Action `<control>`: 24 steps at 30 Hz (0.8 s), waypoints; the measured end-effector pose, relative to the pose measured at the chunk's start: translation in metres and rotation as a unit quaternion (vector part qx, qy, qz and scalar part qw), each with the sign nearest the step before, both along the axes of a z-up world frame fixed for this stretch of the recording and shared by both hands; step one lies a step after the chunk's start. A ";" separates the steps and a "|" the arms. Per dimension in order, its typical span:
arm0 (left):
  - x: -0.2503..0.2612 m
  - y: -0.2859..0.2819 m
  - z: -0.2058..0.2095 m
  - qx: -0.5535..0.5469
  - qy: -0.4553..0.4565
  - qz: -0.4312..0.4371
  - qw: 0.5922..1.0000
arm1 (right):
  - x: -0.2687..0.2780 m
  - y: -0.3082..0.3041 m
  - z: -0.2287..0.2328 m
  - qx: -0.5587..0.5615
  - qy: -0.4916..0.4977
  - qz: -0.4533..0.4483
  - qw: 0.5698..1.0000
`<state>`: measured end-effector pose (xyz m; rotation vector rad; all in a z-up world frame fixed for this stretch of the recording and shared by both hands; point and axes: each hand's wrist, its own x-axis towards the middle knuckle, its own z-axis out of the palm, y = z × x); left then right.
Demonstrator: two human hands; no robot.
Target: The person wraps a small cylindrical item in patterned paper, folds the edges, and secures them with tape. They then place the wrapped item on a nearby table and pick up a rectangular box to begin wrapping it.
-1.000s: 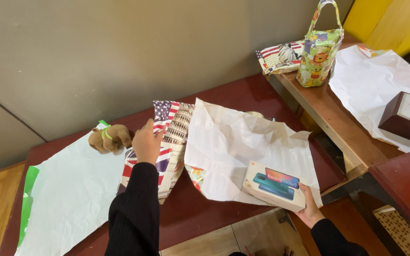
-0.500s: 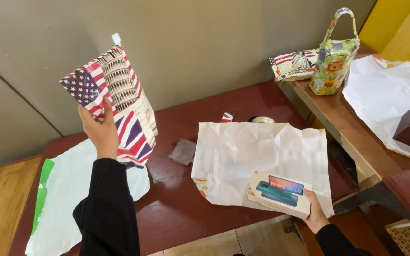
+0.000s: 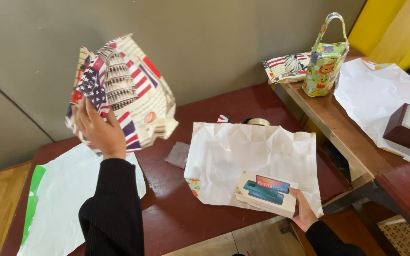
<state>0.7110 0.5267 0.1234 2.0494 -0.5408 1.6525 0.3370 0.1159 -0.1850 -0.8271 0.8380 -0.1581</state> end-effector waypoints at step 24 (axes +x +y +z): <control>-0.110 -0.148 -0.328 0.225 0.603 0.008 0.765 | -0.017 -0.048 0.007 -0.120 0.003 -0.126 0.985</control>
